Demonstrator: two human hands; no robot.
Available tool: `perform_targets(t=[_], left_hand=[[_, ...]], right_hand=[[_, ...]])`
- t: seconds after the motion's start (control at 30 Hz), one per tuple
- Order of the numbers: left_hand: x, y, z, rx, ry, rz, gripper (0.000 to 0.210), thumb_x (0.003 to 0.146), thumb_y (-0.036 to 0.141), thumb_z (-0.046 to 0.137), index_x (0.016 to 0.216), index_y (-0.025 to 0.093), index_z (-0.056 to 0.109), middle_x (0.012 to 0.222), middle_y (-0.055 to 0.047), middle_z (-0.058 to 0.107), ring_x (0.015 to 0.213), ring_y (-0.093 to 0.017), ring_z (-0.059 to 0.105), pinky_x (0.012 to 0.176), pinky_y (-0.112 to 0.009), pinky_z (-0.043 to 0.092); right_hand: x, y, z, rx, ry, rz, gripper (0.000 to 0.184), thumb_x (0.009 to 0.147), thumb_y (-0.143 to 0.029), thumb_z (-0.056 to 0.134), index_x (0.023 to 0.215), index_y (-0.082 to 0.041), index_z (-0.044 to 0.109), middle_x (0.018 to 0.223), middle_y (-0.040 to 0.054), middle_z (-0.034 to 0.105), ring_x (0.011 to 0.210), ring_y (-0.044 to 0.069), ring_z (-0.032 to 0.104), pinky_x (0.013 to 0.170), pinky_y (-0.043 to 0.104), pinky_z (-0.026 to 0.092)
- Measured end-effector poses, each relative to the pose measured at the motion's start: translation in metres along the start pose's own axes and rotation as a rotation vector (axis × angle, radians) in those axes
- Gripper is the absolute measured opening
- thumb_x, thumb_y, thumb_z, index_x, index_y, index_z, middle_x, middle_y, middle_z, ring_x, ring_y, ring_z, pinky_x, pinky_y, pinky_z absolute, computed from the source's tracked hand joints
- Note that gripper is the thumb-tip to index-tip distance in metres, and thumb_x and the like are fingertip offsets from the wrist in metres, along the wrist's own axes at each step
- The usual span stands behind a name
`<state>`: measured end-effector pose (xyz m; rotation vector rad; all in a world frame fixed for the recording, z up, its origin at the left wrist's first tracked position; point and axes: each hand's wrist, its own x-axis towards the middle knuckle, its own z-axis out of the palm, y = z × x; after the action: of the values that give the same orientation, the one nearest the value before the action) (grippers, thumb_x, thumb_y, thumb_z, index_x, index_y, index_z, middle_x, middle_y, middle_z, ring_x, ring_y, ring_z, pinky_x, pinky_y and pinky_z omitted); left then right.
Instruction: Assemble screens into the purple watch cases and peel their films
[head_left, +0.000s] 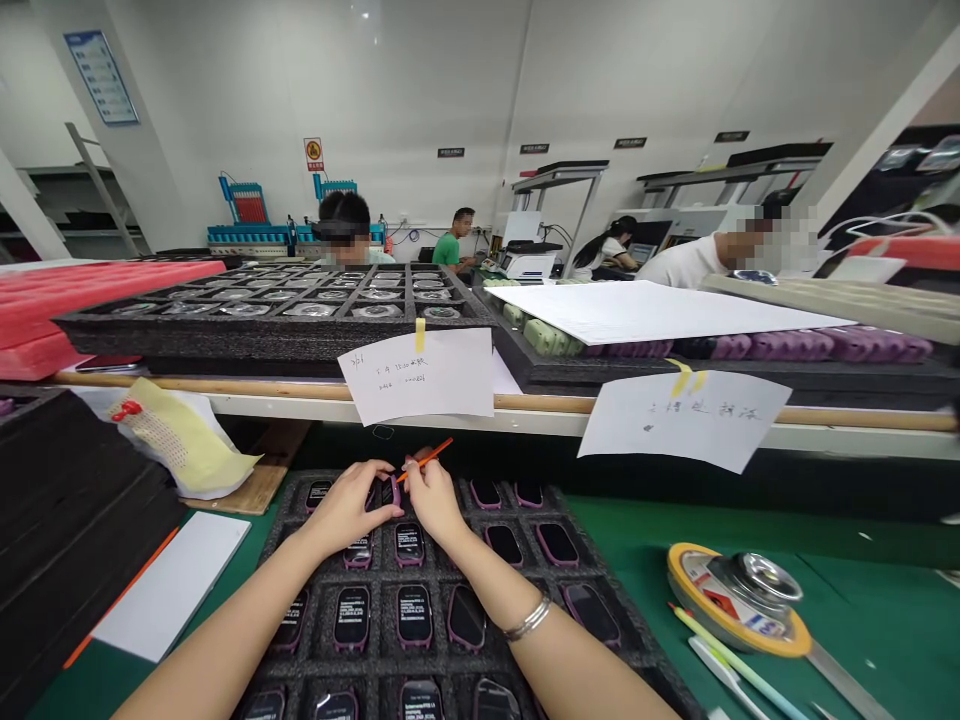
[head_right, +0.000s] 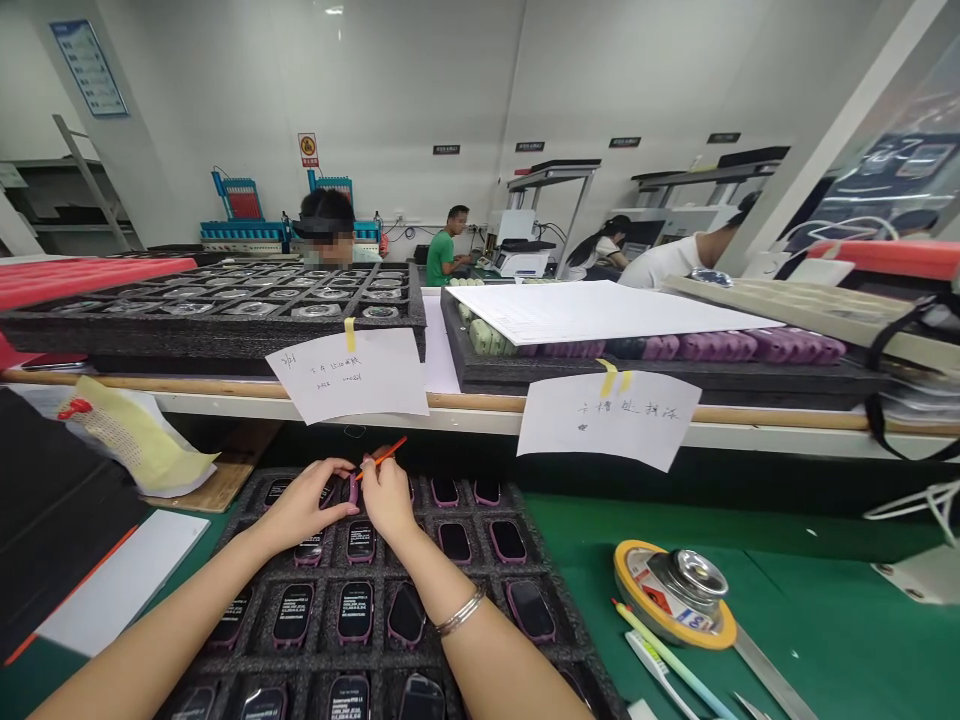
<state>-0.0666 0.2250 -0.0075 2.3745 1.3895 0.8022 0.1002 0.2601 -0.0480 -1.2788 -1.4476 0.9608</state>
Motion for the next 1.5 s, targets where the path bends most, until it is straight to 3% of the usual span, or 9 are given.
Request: perform_targets(t=[0.13, 0.3, 0.4, 0.57, 0.77, 0.93, 1.13, 1.33, 1.5], left_hand=[[-0.001, 0.003, -0.002, 0.058, 0.020, 0.010, 0.044, 0.082, 0.033, 0.076, 0.117, 0.021, 0.052, 0.111, -0.007, 0.065, 0.106, -0.026, 0.062, 0.093, -0.042, 0.051], [-0.005, 0.011, -0.011, 0.174, 0.027, 0.064, 0.028, 0.082, 0.044, 0.074, 0.088, 0.022, 0.057, 0.098, -0.003, 0.060, 0.096, -0.025, 0.057, 0.089, -0.041, 0.047], [-0.007, 0.009, -0.017, 0.226, 0.025, 0.101, 0.024, 0.089, 0.042, 0.065, 0.078, 0.022, 0.059, 0.096, -0.004, 0.060, 0.096, -0.025, 0.057, 0.090, -0.043, 0.045], [-0.004, -0.008, -0.023, 0.249, 0.034, 0.142, 0.022, 0.090, 0.045, 0.062, 0.084, 0.024, 0.067, 0.097, -0.005, 0.062, 0.094, -0.027, 0.059, 0.091, -0.047, 0.044], [-0.006, -0.038, -0.019, 0.284, 0.026, 0.169, 0.026, 0.091, 0.052, 0.056, 0.090, 0.031, 0.071, 0.101, -0.003, 0.068, 0.096, -0.026, 0.065, 0.088, -0.042, 0.051], [-0.006, -0.070, -0.017, 0.453, 0.072, 0.259, 0.030, 0.082, 0.061, 0.061, 0.096, 0.039, 0.076, 0.098, -0.002, 0.072, 0.095, -0.029, 0.070, 0.086, -0.045, 0.057], [-0.019, -0.103, -0.019, 0.455, 0.108, 0.249, 0.035, 0.085, 0.058, 0.063, 0.112, 0.038, 0.072, 0.117, -0.001, 0.072, 0.108, -0.030, 0.069, 0.096, -0.048, 0.056], [-0.029, -0.078, -0.029, 0.311, 0.150, 0.210, 0.038, 0.083, 0.058, 0.065, 0.111, 0.034, 0.071, 0.114, -0.001, 0.075, 0.106, -0.027, 0.071, 0.092, -0.038, 0.060], [-0.027, -0.055, -0.037, 0.220, 0.123, 0.150, 0.031, 0.088, 0.054, 0.061, 0.107, 0.032, 0.072, 0.115, -0.002, 0.074, 0.106, -0.026, 0.072, 0.092, -0.035, 0.060]], right_hand=[[0.000, 0.002, 0.000, -0.030, -0.015, -0.019, 0.026, 0.098, -0.035, 0.060, 0.115, -0.015, 0.063, 0.112, 0.0072, 0.066, 0.095, 0.019, 0.067, 0.083, 0.039, 0.058], [0.000, -0.002, 0.001, -0.045, -0.006, -0.040, 0.026, 0.098, -0.035, 0.060, 0.115, -0.016, 0.063, 0.113, 0.0073, 0.066, 0.096, 0.020, 0.067, 0.084, 0.040, 0.057], [-0.001, -0.007, 0.003, -0.053, 0.006, -0.050, 0.026, 0.098, -0.035, 0.060, 0.115, -0.016, 0.063, 0.112, 0.0072, 0.067, 0.095, 0.019, 0.067, 0.084, 0.039, 0.058], [0.000, -0.017, 0.003, -0.076, 0.028, -0.047, 0.024, 0.098, -0.035, 0.060, 0.111, -0.015, 0.064, 0.108, 0.0062, 0.068, 0.092, 0.018, 0.068, 0.082, 0.038, 0.058], [0.000, -0.028, 0.001, -0.076, 0.027, -0.048, 0.022, 0.099, -0.034, 0.059, 0.101, -0.014, 0.066, 0.099, 0.0043, 0.070, 0.087, 0.017, 0.069, 0.081, 0.037, 0.058], [0.001, -0.035, 0.000, -0.051, 0.017, -0.055, 0.023, 0.101, -0.032, 0.057, 0.092, -0.013, 0.067, 0.088, 0.0021, 0.071, 0.080, 0.015, 0.069, 0.079, 0.035, 0.058], [0.003, -0.035, 0.000, -0.019, 0.023, -0.071, 0.025, 0.101, -0.032, 0.056, 0.090, -0.013, 0.067, 0.083, 0.0008, 0.070, 0.076, 0.014, 0.068, 0.076, 0.033, 0.058], [-0.001, -0.035, -0.002, 0.021, 0.039, -0.134, 0.030, 0.102, -0.036, 0.054, 0.085, -0.013, 0.066, 0.075, -0.0012, 0.066, 0.070, 0.013, 0.066, 0.074, 0.033, 0.056], [-0.015, -0.047, -0.003, 0.057, 0.124, -0.224, 0.030, 0.104, -0.029, 0.043, 0.087, -0.016, 0.065, 0.086, 0.0033, 0.069, 0.082, 0.015, 0.066, 0.083, 0.033, 0.051]])
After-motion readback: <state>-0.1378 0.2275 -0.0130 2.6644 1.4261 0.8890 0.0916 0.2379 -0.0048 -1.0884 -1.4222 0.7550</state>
